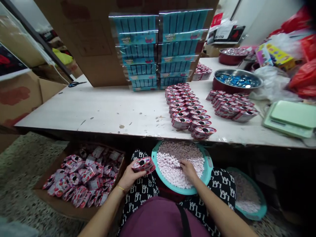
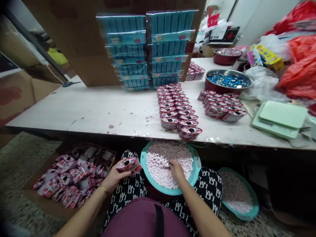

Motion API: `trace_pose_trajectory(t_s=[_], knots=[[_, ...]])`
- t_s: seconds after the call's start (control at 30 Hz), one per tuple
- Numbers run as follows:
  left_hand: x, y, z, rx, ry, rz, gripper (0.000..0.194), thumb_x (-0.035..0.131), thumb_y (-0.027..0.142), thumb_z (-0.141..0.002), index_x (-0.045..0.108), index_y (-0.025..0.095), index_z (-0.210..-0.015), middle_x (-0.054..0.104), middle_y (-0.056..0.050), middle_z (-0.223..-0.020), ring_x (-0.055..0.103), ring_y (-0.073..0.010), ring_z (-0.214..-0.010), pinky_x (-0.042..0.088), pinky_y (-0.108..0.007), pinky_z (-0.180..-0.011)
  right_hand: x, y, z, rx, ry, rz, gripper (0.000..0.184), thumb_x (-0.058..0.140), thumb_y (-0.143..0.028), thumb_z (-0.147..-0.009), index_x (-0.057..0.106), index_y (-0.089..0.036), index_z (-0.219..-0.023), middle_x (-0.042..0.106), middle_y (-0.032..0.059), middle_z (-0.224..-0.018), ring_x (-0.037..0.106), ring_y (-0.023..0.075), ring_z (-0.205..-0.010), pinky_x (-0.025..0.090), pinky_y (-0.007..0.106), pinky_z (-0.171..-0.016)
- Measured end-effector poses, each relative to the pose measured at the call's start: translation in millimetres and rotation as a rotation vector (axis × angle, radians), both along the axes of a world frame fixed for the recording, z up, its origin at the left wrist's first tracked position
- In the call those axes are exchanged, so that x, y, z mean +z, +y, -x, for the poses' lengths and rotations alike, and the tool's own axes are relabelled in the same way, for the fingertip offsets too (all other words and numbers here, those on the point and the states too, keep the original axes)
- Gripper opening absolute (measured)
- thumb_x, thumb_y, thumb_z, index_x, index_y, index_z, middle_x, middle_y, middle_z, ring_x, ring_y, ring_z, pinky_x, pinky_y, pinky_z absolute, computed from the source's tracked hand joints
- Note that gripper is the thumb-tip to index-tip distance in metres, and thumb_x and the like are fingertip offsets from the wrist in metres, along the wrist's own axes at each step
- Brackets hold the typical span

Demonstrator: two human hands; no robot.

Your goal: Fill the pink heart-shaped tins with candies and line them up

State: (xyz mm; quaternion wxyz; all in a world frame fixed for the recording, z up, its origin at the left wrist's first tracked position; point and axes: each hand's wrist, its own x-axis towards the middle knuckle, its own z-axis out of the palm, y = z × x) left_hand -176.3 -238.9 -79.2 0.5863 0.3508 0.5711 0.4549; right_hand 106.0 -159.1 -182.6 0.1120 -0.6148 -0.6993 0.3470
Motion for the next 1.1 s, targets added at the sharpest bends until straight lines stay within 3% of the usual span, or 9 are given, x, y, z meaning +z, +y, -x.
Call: trace_pose_trajectory(t_s=[0.1,0.23,0.43,0.53,0.7,0.8,0.87,0.97,1.1], knots=[[-10.3,26.4,-20.2,-0.012,0.142,-0.068,0.051,0.073,0.024,-0.052,0.055,0.014,-0.098,0.065,-0.006,-0.094,0.059,-0.0179,-0.086,0.044,-0.032,-0.083,25.0,3.6,-20.2,0.008,0.087,0.001,0.033,0.037,-0.027,-0.076,0.064,-0.017,-0.091,0.066,0.0024,-0.080,0.058,0.0159,-0.074,0.043,0.026,-0.068],[-27.8,51.6,-45.4,-0.062,0.346,-0.165,0.042,0.070,0.021,-0.053,0.057,0.014,-0.092,0.064,-0.005,-0.089,0.059,-0.0163,-0.080,0.045,-0.029,-0.078,79.6,12.6,-42.1,0.058,0.122,-0.032,0.031,0.040,-0.032,-0.076,0.064,-0.020,-0.091,0.066,0.0026,-0.086,0.058,0.0160,-0.079,0.042,0.026,-0.072],[-41.1,64.0,-84.4,-0.196,0.548,-0.337,0.039,0.062,0.010,-0.057,0.058,0.017,-0.095,0.061,-0.004,-0.093,0.056,-0.0163,-0.086,0.044,-0.029,-0.079,160.4,20.7,-29.3,0.333,-0.408,-0.169,0.029,0.039,-0.014,-0.073,0.064,-0.025,-0.083,0.065,0.0008,-0.088,0.057,0.0152,-0.083,0.037,0.023,-0.064],[-37.6,65.2,-95.5,-0.232,0.641,-0.382,0.039,0.058,0.006,-0.058,0.059,0.018,-0.095,0.060,-0.003,-0.091,0.054,-0.0166,-0.088,0.043,-0.029,-0.079,181.0,17.5,-8.5,0.450,-0.624,-0.251,0.028,0.039,-0.007,-0.069,0.062,-0.019,-0.078,0.064,0.0046,-0.080,0.057,0.0159,-0.075,0.035,0.023,-0.058],[-37.2,66.3,-97.9,-0.218,0.626,-0.377,0.042,0.053,0.000,-0.055,0.059,0.019,-0.092,0.059,-0.003,-0.091,0.054,-0.0163,-0.089,0.043,-0.029,-0.081,197.3,15.7,5.1,0.549,-0.674,-0.337,0.020,0.040,-0.012,-0.074,0.060,-0.015,-0.074,0.061,0.0087,-0.077,0.056,0.0172,-0.072,0.034,0.025,-0.058],[-42.2,63.5,-89.6,-0.159,0.550,-0.358,0.041,0.055,0.001,-0.055,0.058,0.018,-0.093,0.059,-0.003,-0.093,0.054,-0.0160,-0.089,0.043,-0.029,-0.082,188.3,18.3,-21.5,0.484,-0.685,-0.339,0.022,0.039,-0.010,-0.073,0.059,-0.018,-0.077,0.061,0.0062,-0.077,0.057,0.0169,-0.072,0.034,0.025,-0.057],[-46.7,59.5,-82.6,-0.117,0.484,-0.333,0.040,0.057,0.003,-0.056,0.058,0.017,-0.094,0.059,-0.003,-0.094,0.055,-0.0161,-0.089,0.042,-0.029,-0.083,165.1,17.0,-46.6,0.411,-0.704,-0.286,0.028,0.037,-0.007,-0.072,0.059,-0.020,-0.082,0.062,0.0049,-0.077,0.059,0.0169,-0.070,0.035,0.024,-0.055],[-54.9,53.7,-75.8,-0.074,0.377,-0.279,0.038,0.064,0.011,-0.056,0.057,0.015,-0.094,0.061,-0.004,-0.092,0.057,-0.0167,-0.087,0.044,-0.028,-0.081,103.9,9.2,-64.3,0.367,-0.669,-0.198,0.038,0.031,-0.003,-0.073,0.061,-0.020,-0.090,0.065,0.0071,-0.084,0.060,0.0183,-0.075,0.039,0.026,-0.060],[-62.2,52.8,-74.1,-0.040,0.202,-0.207,0.045,0.072,0.022,-0.053,0.056,0.015,-0.095,0.064,-0.005,-0.092,0.059,-0.0184,-0.085,0.045,-0.029,-0.080,19.3,-6.2,-25.5,0.288,-0.363,-0.138,0.042,0.027,-0.008,-0.077,0.060,-0.025,-0.096,0.065,0.0036,-0.096,0.058,0.0169,-0.090,0.042,0.026,-0.075]])
